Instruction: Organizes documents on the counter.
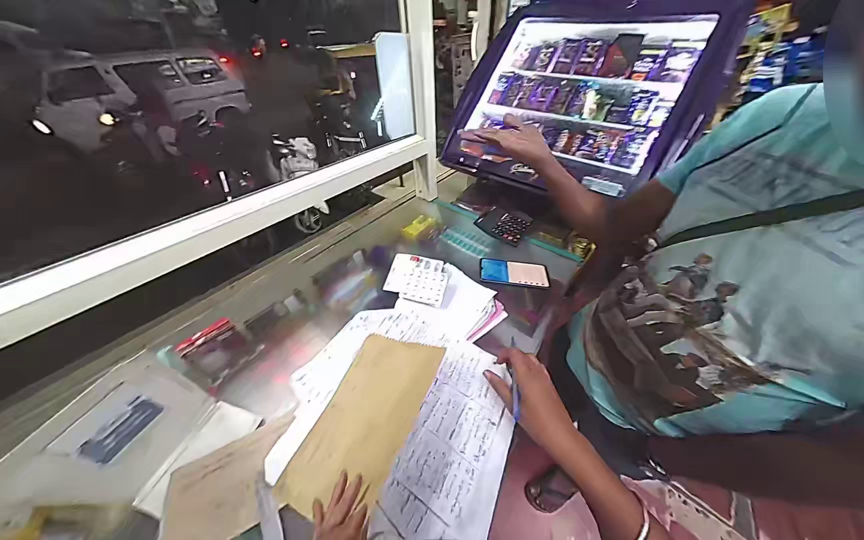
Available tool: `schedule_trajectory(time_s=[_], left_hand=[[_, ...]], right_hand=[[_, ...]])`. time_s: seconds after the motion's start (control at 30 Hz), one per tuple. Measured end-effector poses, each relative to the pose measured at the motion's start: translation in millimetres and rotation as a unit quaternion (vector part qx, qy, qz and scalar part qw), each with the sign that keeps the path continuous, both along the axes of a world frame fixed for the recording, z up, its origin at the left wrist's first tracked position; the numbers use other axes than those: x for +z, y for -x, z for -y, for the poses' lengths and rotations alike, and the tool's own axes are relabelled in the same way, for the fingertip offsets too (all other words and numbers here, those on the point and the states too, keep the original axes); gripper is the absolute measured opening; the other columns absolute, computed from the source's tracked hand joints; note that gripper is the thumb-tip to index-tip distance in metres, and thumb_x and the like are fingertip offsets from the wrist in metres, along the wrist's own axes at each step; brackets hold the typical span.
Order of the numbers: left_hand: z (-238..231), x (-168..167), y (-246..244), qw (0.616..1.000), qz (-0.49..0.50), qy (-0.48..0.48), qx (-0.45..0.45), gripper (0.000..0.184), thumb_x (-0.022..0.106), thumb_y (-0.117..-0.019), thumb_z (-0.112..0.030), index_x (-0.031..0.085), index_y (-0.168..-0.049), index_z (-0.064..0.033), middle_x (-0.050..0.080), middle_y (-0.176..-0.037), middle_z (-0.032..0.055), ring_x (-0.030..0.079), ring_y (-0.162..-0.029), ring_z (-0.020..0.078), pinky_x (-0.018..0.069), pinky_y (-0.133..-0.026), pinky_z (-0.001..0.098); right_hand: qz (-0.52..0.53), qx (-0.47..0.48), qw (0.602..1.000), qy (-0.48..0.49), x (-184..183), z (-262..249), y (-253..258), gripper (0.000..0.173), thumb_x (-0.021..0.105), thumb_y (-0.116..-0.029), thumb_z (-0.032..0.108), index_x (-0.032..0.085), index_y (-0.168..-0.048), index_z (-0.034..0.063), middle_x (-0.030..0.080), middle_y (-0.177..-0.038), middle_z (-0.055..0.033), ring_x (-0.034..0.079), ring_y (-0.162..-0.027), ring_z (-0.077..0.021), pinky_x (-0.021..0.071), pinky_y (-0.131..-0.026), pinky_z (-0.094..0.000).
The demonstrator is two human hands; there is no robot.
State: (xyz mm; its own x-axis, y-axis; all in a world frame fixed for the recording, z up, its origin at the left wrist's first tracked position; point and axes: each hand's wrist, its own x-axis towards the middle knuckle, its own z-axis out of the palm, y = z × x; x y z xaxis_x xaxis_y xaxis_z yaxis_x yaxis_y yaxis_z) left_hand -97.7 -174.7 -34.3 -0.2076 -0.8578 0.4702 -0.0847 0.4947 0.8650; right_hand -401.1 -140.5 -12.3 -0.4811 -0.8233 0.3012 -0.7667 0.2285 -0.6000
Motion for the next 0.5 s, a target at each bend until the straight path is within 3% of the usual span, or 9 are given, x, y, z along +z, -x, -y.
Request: schedule_trajectory(time_s=[0.1,0.3,0.4,0.5], left_hand=[[-1.0,4.4,2.0,0.999,0.037,-0.006,0.004,0.017,0.055,-0.0975,0.001,0.067,-0.099,0.0130,0.070,-0.121,0.0240,0.055,-0.136,0.0265,0.0256,-0.123,0.0521],[-4.5,7.9,2.9,0.996,0.092,0.015,-0.014,0.017,0.057,-0.0973,0.000,0.069,-0.096,0.0125,0.068,-0.121,0.0314,0.054,-0.133,0.0464,0.0230,-0.118,0.0675],[-6.4,15.9,-3.0,0.983,0.180,0.035,-0.010,0.021,0.055,-0.0982,0.000,0.071,-0.107,0.0107,0.063,-0.128,0.0343,0.047,-0.134,0.0570,0.0185,-0.115,0.0759],[-9.3,24.5,-15.0,0.958,0.285,0.032,-0.017,0.028,0.058,-0.0955,-0.001,0.071,-0.119,0.0061,0.052,-0.143,0.0354,0.038,-0.139,0.0600,0.0146,-0.113,0.0799]], right_hand=[[-0.020,0.002,0.999,0.034,-6.1,3.1,1.0,0.040,0.068,-0.0948,0.034,0.068,-0.114,-0.0009,0.071,-0.103,-0.0183,0.067,-0.099,-0.0399,0.0526,-0.086,-0.0576],[-0.038,-0.024,0.994,0.100,-11.6,3.7,-1.9,0.037,0.068,-0.0929,0.029,0.068,-0.113,-0.0020,0.071,-0.101,-0.0175,0.068,-0.096,-0.0370,0.0547,-0.085,-0.0542],[-0.061,-0.031,0.986,0.154,-9.6,5.6,-7.6,0.038,0.064,-0.0929,0.029,0.068,-0.114,-0.0026,0.073,-0.105,-0.0155,0.069,-0.099,-0.0349,0.0547,-0.087,-0.0515],[-0.057,0.011,0.980,0.193,-2.7,5.4,-22.0,0.034,0.064,-0.0951,0.026,0.068,-0.112,-0.0029,0.074,-0.110,-0.0165,0.070,-0.098,-0.0304,0.0560,-0.087,-0.0435]])
